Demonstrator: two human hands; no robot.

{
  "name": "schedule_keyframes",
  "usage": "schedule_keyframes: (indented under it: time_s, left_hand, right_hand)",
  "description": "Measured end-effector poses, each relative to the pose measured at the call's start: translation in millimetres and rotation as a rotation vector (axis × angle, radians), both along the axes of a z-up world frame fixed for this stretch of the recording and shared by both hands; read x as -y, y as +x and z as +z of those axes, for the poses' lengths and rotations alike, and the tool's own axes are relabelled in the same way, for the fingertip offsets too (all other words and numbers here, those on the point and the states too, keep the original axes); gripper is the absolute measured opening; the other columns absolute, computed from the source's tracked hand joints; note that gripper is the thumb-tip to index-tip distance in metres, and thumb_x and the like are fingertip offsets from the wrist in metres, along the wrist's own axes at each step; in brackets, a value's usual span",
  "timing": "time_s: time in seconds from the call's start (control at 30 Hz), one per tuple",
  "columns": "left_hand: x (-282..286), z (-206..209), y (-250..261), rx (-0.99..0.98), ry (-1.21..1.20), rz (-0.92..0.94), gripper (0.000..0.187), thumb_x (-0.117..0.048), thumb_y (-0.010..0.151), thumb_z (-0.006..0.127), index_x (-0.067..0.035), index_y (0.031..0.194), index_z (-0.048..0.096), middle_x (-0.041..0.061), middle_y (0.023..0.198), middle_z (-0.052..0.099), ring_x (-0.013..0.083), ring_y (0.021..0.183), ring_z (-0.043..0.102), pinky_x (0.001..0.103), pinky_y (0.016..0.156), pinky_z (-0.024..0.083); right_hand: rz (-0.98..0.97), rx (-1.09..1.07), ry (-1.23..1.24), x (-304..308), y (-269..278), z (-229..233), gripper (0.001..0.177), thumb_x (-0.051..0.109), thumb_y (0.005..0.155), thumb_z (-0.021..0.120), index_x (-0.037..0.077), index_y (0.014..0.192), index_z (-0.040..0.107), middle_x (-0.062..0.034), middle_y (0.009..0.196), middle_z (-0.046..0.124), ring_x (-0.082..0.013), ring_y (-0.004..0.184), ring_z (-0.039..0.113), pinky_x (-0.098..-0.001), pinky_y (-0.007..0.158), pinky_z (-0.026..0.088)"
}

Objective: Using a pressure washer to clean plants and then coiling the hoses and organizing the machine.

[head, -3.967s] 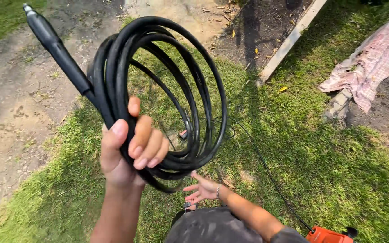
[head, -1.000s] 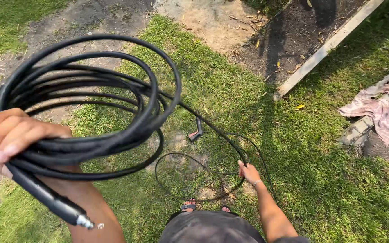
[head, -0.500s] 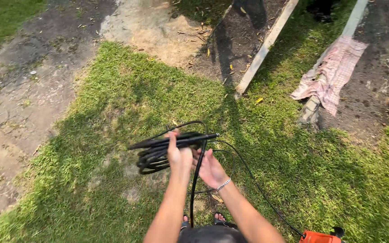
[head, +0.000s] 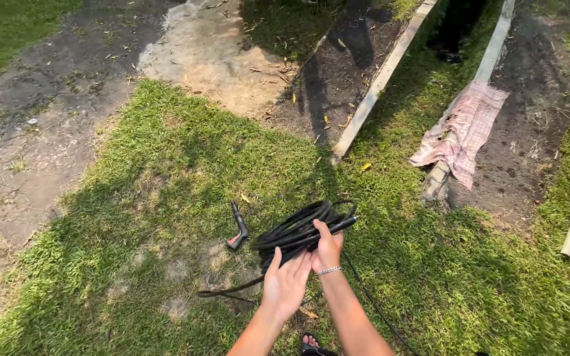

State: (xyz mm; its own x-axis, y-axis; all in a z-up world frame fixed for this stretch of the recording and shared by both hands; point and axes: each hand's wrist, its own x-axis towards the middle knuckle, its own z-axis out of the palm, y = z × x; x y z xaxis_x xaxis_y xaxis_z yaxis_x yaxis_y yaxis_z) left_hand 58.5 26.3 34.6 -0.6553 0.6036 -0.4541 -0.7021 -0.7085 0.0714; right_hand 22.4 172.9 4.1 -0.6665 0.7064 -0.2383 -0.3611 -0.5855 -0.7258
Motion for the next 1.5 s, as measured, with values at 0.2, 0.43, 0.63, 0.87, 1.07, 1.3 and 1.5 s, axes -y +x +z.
schedule_keyframes:
  time_s: [0.2, 0.43, 0.63, 0.87, 1.07, 1.3, 1.5]
  left_hand:
    - [33.3, 48.5, 17.7, -0.842, -0.807, 0.054, 0.067, -0.037, 0.087, 0.076, 0.010, 0.130, 0.058, 0.027, 0.126, 0.068, 0.0369, 0.119, 0.063, 0.042, 0.104, 0.050]
    - [-5.0, 71.2, -31.1, -1.604, -1.120, -0.299, 0.061, -0.035, 0.069, 0.093, 0.003, 0.108, 0.067, 0.013, 0.092, 0.074, 0.0202, 0.085, 0.073, 0.035, 0.078, 0.057]
    - [-16.5, 24.5, -33.3, -1.224, -0.650, -0.453, 0.032, -0.015, 0.076, 0.088, 0.000, 0.099, 0.072, 0.002, 0.089, 0.075, 0.0109, 0.080, 0.069, 0.030, 0.074, 0.057]
    - [-33.1, -4.2, -19.8, -0.967, -0.418, -0.153, 0.049, -0.001, 0.071, 0.083, -0.003, 0.116, 0.063, 0.001, 0.104, 0.071, 0.0118, 0.094, 0.069, 0.030, 0.085, 0.058]
    - [-32.3, 9.4, -24.0, -0.828, -0.455, -0.107, 0.055, 0.002, 0.068, 0.081, -0.006, 0.117, 0.058, 0.000, 0.102, 0.067, 0.0123, 0.093, 0.068, 0.030, 0.085, 0.058]
    - [-14.9, 78.9, -72.7, -0.701, -0.353, 0.060, 0.032, -0.011, 0.086, 0.074, -0.002, 0.112, 0.056, 0.005, 0.076, 0.060, 0.0159, 0.062, 0.062, 0.033, 0.059, 0.054]
    - [-12.8, 134.6, -56.7, -0.872, -0.287, 0.090, 0.032, -0.011, 0.089, 0.073, -0.002, 0.113, 0.055, 0.004, 0.074, 0.060, 0.0162, 0.062, 0.064, 0.034, 0.061, 0.056]
  right_hand:
    - [0.174, -0.019, 0.463, -20.6, 12.4, 59.5, 0.047, -0.006, 0.084, 0.070, 0.003, 0.127, 0.053, -0.0058, 0.109, 0.068, -0.0155, 0.093, 0.067, -0.0320, 0.084, 0.056]
    - [0.388, 0.079, 0.501, -4.7, 29.9, 134.0, 0.049, -0.001, 0.083, 0.069, 0.009, 0.127, 0.050, -0.0057, 0.097, 0.067, -0.0185, 0.077, 0.069, -0.0359, 0.070, 0.059]
    - [0.589, 0.460, 1.304, -26.4, 25.1, 95.2, 0.029, 0.031, 0.111, 0.052, 0.003, 0.114, 0.051, -0.0131, 0.090, 0.061, -0.0310, 0.085, 0.064, -0.0435, 0.081, 0.055]
    - [0.351, 0.256, 1.808, 1.4, 52.9, 121.2, 0.024, 0.025, 0.103, 0.055, 0.001, 0.106, 0.054, -0.0263, 0.126, 0.050, -0.0432, 0.115, 0.051, -0.0508, 0.099, 0.043]
    - [0.480, 0.372, 1.881, 5.1, 91.6, 150.9, 0.025, 0.024, 0.097, 0.059, 0.008, 0.115, 0.063, -0.0179, 0.129, 0.051, -0.0390, 0.122, 0.051, -0.0496, 0.099, 0.043]
    - [0.375, 0.495, 0.792, 13.4, 132.2, -23.7, 0.051, 0.041, 0.097, 0.059, 0.011, 0.134, 0.039, -0.0143, 0.121, 0.047, -0.0289, 0.107, 0.053, -0.0495, 0.091, 0.050]
    - [1.031, 0.597, -0.763, 46.8, 134.8, -72.1, 0.064, 0.061, 0.092, 0.056, 0.008, 0.125, 0.042, -0.0220, 0.114, 0.059, -0.0427, 0.102, 0.062, -0.0650, 0.092, 0.055]
